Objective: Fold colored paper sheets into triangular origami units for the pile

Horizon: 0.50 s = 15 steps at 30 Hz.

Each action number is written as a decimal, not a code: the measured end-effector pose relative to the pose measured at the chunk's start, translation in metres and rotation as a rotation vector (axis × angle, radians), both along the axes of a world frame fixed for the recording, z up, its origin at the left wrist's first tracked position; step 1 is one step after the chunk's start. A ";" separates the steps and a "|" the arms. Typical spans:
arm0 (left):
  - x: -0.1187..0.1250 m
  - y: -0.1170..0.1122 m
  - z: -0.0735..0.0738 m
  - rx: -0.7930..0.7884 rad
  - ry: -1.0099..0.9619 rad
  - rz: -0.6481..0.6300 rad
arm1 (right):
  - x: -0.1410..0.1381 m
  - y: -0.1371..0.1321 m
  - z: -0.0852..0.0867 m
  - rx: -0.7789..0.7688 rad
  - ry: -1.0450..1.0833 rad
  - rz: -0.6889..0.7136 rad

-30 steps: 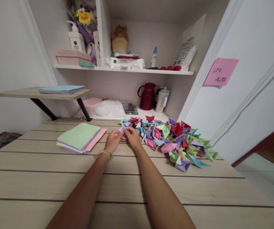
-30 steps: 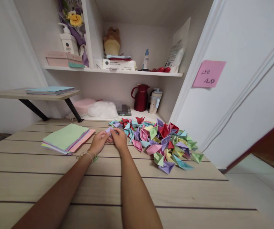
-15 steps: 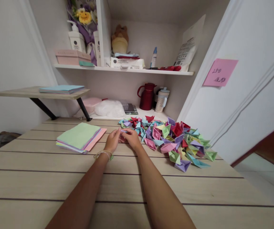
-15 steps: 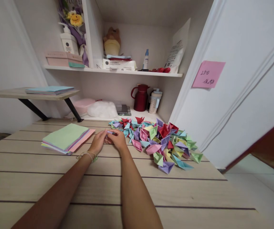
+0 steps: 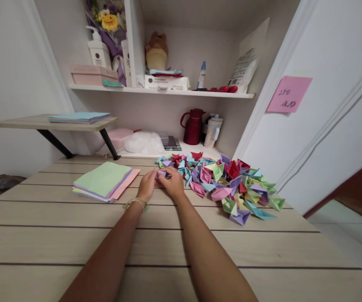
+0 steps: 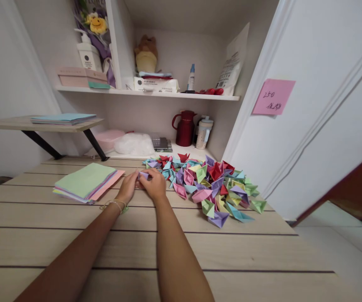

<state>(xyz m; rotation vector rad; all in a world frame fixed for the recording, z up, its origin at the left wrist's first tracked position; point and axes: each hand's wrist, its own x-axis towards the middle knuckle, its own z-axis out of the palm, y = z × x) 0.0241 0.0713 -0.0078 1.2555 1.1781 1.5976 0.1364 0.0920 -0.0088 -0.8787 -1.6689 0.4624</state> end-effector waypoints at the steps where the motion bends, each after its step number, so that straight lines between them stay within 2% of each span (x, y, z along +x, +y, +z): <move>1: -0.001 0.000 0.000 0.006 0.001 0.006 | 0.000 -0.001 0.001 0.017 -0.028 0.010; 9: -0.005 0.009 -0.010 0.009 -0.014 0.002 | 0.000 0.001 0.000 0.068 -0.060 0.064; 15: -0.004 0.010 -0.010 -0.010 -0.007 -0.022 | -0.001 -0.001 0.001 0.037 -0.034 0.007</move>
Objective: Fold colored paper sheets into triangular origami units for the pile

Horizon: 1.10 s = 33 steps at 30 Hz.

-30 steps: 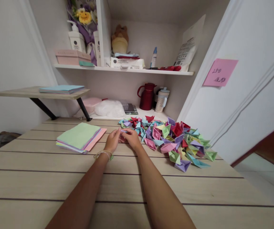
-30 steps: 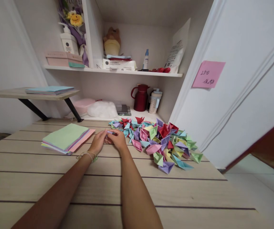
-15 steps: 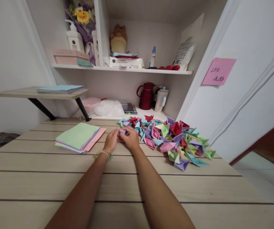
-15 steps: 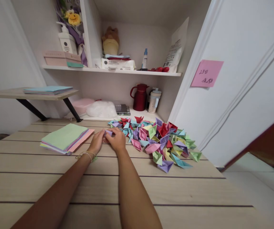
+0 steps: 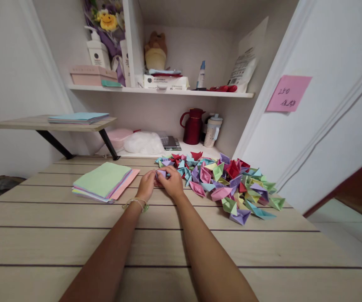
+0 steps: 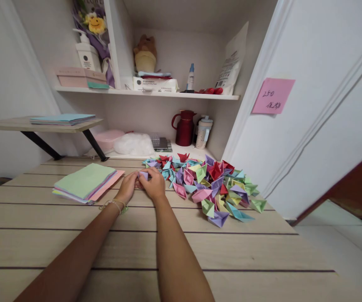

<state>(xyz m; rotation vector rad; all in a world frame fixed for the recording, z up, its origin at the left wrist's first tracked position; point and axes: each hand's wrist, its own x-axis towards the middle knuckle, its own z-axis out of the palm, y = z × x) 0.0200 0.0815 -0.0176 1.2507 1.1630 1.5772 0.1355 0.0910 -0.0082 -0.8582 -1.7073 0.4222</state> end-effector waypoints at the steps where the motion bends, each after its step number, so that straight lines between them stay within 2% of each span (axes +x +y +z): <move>1: 0.001 0.000 0.000 -0.003 0.001 -0.006 | 0.000 0.000 0.000 -0.003 0.007 -0.010; 9: 0.001 -0.001 -0.001 -0.020 0.022 -0.031 | -0.002 0.006 -0.004 -0.027 0.147 -0.045; 19: 0.001 0.000 -0.002 0.002 0.034 0.014 | -0.006 0.016 -0.009 -0.243 0.491 0.184; 22: 0.001 0.000 -0.001 0.016 0.027 0.061 | -0.007 0.017 -0.009 -0.226 0.440 0.179; 29: -0.002 0.001 0.002 0.062 0.023 0.212 | -0.004 0.014 -0.010 -0.152 0.156 0.116; 33: 0.000 -0.004 0.006 0.061 0.054 0.256 | -0.002 0.009 -0.009 -0.089 -0.012 0.033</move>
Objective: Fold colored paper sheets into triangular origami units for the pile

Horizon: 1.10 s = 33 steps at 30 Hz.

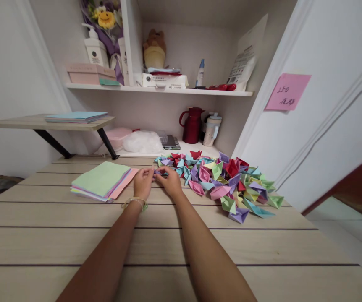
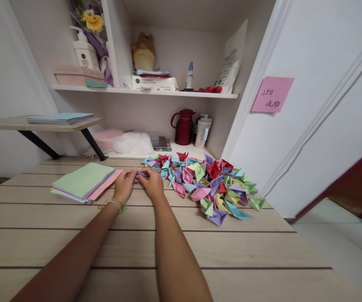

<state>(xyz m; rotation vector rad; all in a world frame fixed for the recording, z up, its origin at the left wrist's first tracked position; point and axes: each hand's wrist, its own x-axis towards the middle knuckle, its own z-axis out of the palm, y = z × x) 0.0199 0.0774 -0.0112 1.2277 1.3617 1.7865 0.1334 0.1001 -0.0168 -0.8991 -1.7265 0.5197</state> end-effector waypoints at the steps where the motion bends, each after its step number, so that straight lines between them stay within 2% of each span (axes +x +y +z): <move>1: 0.001 -0.001 0.001 -0.005 0.007 0.009 | 0.000 -0.001 0.001 0.018 -0.032 -0.028; 10: 0.002 -0.004 0.004 -0.041 0.042 0.063 | 0.002 -0.006 0.005 0.107 -0.171 -0.118; 16: 0.000 -0.001 0.000 -0.046 0.042 0.086 | 0.002 -0.005 0.003 0.080 -0.183 -0.082; 22: 0.000 0.000 -0.003 -0.046 0.062 0.071 | 0.001 -0.006 0.003 0.019 -0.156 -0.109; 33: 0.000 0.001 -0.007 -0.053 0.160 0.067 | 0.000 -0.005 0.002 0.028 -0.195 -0.173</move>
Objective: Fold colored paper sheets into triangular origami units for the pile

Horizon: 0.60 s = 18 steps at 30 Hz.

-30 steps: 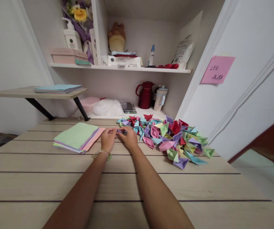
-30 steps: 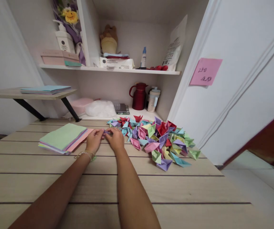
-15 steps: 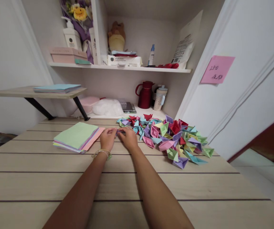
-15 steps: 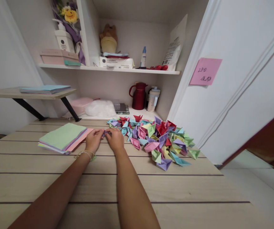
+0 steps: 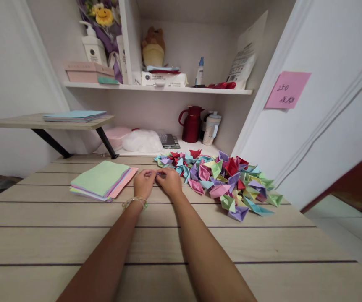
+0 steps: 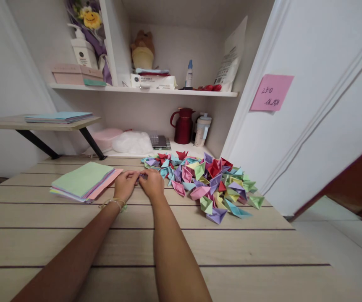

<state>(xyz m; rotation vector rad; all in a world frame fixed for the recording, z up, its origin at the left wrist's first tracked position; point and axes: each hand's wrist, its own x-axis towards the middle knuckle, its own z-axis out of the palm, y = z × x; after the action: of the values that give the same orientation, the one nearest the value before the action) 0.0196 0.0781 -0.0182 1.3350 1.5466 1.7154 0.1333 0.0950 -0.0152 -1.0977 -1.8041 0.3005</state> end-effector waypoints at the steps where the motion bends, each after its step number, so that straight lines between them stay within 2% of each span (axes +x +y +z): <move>1: 0.000 0.000 0.000 0.003 0.004 -0.002 | 0.000 0.000 0.000 0.000 0.000 -0.004; 7: 0.000 -0.002 0.001 0.009 0.012 -0.005 | 0.000 -0.003 0.003 -0.026 -0.004 -0.055; 18: 0.004 -0.004 0.007 0.001 0.005 -0.001 | -0.001 -0.002 0.001 -0.035 0.000 -0.040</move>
<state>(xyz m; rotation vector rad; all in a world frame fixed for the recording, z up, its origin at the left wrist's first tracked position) 0.0238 0.0737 -0.0112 1.3414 1.5478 1.7143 0.1327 0.0931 -0.0143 -1.1573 -1.7803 0.3093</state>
